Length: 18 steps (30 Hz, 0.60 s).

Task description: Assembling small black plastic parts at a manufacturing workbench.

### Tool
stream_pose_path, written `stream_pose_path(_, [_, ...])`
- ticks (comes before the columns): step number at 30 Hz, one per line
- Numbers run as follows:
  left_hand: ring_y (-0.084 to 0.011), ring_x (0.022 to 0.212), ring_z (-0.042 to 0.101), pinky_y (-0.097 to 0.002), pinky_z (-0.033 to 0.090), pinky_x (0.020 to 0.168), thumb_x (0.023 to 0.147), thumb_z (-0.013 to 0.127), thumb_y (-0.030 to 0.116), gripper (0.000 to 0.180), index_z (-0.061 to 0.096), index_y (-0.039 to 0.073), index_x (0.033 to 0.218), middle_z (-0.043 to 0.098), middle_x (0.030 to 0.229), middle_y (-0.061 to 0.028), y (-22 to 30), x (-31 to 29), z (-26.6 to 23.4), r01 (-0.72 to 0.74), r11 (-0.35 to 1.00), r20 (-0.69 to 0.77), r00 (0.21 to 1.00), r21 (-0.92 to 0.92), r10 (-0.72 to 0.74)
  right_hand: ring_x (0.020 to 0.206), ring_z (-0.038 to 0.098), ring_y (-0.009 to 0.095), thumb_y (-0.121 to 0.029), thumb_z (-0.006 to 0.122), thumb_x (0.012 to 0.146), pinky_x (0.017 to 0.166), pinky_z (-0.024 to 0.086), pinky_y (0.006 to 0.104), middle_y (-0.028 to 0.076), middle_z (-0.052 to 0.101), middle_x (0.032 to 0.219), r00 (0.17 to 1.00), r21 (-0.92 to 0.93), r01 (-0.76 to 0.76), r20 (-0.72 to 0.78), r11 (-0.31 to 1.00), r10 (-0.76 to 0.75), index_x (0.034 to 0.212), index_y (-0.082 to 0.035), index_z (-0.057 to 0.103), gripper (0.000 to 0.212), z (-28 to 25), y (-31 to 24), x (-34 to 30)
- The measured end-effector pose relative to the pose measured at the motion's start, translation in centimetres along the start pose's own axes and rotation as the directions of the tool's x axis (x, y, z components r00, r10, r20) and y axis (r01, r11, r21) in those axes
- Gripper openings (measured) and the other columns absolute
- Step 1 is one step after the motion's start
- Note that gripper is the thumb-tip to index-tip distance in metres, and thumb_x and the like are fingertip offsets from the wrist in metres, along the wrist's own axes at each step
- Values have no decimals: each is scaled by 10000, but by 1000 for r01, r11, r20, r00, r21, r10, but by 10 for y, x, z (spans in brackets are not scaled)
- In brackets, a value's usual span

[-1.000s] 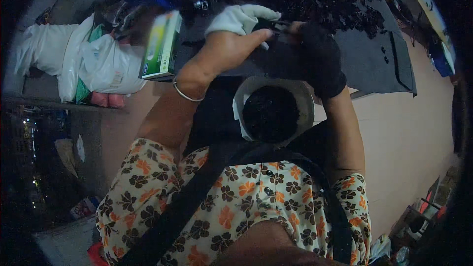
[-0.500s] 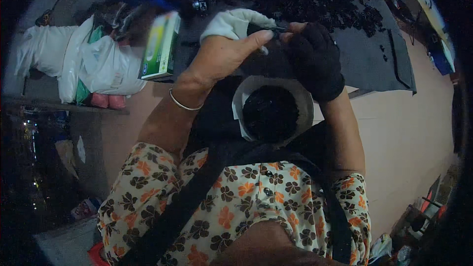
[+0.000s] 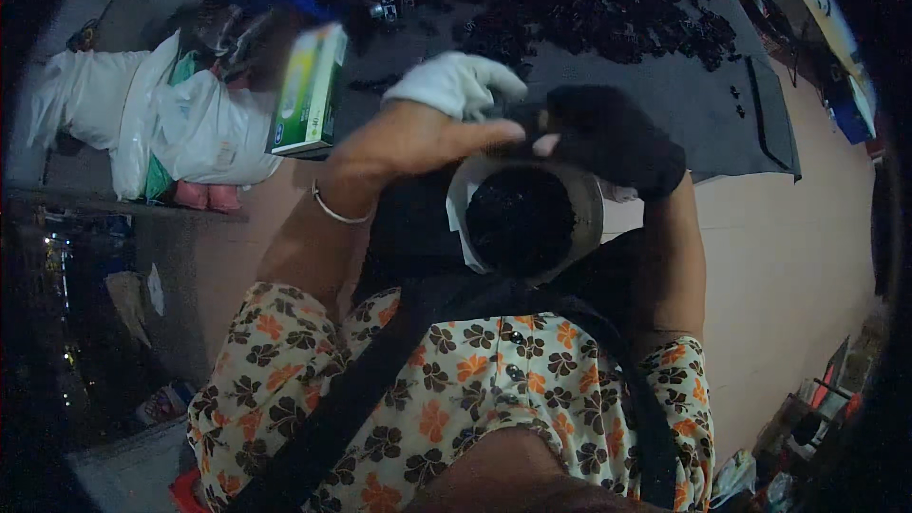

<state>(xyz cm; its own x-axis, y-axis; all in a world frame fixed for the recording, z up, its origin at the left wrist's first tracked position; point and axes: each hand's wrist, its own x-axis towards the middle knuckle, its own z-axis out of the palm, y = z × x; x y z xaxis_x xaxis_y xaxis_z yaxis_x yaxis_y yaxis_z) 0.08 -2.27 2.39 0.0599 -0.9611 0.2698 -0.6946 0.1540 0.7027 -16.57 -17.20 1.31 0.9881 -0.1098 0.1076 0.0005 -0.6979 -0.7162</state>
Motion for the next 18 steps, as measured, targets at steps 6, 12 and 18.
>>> stream_pose_path(6, [-325,842,595,-359,475,753,762,642,167,227,637,56,960,618,961,-161,-49,72,-14,-172,756,-154,928,632,340,790,602,306,-218,632,763,715,476,378,167,602,863,686,-477,-307,-711,824,-156,934,-52,620,239,-13,22,-2])
stream_pose_path(12, [-312,888,578,-408,468,752,763,514,226,203,652,122,869,599,963,-137,-3,139,19,63,269,-115,977,961,182,830,585,352,-196,601,756,727,475,418,184,598,902,735,-601,-292,-639,744,-228,985,-98,632,251,-9,35,7])
stream_pose_path(18, [-261,880,576,-339,476,739,758,509,200,216,636,109,908,592,918,-104,-4,156,23,337,713,-348,927,615,-137,838,589,347,-252,618,737,717,475,424,179,606,910,770,-453,-430,-635,781,56,984,-110,636,285,-10,53,1])
